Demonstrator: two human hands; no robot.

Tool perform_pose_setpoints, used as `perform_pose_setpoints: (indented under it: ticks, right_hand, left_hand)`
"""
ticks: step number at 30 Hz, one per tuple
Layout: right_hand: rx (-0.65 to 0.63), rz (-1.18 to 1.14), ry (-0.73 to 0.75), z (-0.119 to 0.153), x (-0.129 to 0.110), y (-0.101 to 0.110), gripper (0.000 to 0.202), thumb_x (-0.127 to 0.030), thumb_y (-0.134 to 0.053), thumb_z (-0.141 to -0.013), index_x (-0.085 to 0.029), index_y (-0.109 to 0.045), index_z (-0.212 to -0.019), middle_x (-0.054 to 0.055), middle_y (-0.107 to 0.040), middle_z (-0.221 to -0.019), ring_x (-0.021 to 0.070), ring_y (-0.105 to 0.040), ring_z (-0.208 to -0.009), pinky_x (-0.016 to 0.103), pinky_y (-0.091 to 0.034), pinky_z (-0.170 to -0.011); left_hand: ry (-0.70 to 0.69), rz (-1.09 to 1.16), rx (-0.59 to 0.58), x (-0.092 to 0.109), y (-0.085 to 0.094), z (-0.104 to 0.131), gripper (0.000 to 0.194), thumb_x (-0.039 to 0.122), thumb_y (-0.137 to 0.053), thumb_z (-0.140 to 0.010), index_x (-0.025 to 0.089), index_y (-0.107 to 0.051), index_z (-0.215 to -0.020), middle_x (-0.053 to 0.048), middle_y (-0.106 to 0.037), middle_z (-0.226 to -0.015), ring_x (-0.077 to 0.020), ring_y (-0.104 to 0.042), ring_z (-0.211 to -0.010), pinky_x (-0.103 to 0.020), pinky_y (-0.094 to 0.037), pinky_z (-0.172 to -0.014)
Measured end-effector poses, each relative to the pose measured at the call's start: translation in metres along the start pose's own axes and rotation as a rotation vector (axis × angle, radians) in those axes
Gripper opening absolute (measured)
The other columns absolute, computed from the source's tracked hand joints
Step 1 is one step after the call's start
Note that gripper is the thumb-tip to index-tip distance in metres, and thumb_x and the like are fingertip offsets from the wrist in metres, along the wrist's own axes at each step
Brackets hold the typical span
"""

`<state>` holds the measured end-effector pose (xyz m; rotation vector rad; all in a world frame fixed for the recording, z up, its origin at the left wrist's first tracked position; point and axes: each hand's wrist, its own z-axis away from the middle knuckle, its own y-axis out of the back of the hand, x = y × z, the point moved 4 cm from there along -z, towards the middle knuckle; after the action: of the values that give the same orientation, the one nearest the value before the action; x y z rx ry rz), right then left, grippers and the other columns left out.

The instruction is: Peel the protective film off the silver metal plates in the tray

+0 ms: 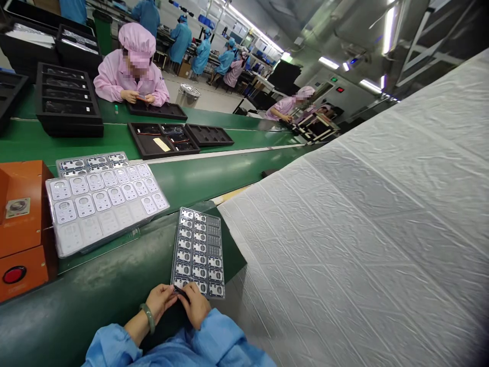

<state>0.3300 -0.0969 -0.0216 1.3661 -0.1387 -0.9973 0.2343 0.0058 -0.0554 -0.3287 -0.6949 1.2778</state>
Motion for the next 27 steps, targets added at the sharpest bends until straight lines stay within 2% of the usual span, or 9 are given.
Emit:
perform_pose_setpoints:
  ticks: [7, 14, 19, 23, 27]
  right_hand:
    - [0.016, -0.020, 0.093, -0.009, -0.009, 0.001, 0.025, -0.037, -0.050, -0.096, -0.017, -0.063, -0.091, 0.003, -0.066, -0.090, 0.0133, -0.063, -0.078, 0.029, -0.052, -0.070]
    - [-0.024, -0.081, 0.184, -0.020, -0.010, 0.011, 0.029, -0.040, -0.048, -0.097, -0.016, -0.063, -0.091, 0.003, -0.065, -0.088, 0.0131, -0.063, -0.080, 0.031, -0.053, -0.073]
    - [-0.007, -0.121, 0.225, -0.029, -0.016, 0.014, 0.033, -0.042, -0.045, -0.098, -0.016, -0.062, -0.087, 0.003, -0.065, -0.086, 0.0133, -0.063, -0.080, 0.031, -0.053, -0.073]
    - [0.004, -0.148, 0.252, -0.033, -0.022, 0.016, 0.032, -0.042, -0.047, -0.097, -0.016, -0.062, -0.085, 0.002, -0.065, -0.084, 0.0125, -0.062, -0.077, 0.030, -0.053, -0.072]
    - [0.012, -0.168, 0.281, -0.036, -0.027, 0.016, 0.030, -0.040, -0.050, -0.096, -0.016, -0.061, -0.083, 0.001, -0.064, -0.082, 0.0115, -0.061, -0.074, 0.029, -0.053, -0.070]
  left_hand:
    - [-0.027, 0.042, -0.085, 0.014, 0.002, 0.008, 0.024, 0.028, -0.084, -0.068, 0.013, -0.066, -0.071, -0.006, -0.071, -0.080, -0.0158, -0.071, -0.083, -0.034, -0.052, -0.098]
    - [-0.114, 0.109, -0.148, 0.017, 0.000, 0.013, 0.042, 0.038, -0.091, -0.055, 0.012, -0.065, -0.076, -0.006, -0.069, -0.083, -0.0153, -0.067, -0.083, -0.034, -0.050, -0.095]
    - [-0.197, 0.086, -0.139, 0.020, -0.004, 0.013, 0.045, 0.039, -0.091, -0.052, 0.014, -0.060, -0.072, -0.002, -0.066, -0.075, -0.0135, -0.064, -0.077, -0.034, -0.050, -0.090]
    - [-0.241, 0.025, -0.143, 0.021, 0.001, 0.009, 0.040, 0.037, -0.088, -0.059, 0.013, -0.061, -0.074, -0.002, -0.067, -0.078, -0.0131, -0.064, -0.078, -0.033, -0.051, -0.088]
    - [-0.281, -0.079, -0.145, 0.020, 0.012, 0.001, 0.019, 0.028, -0.071, -0.083, 0.012, -0.061, -0.082, -0.001, -0.065, -0.082, -0.0135, -0.064, -0.080, -0.034, -0.054, -0.082]
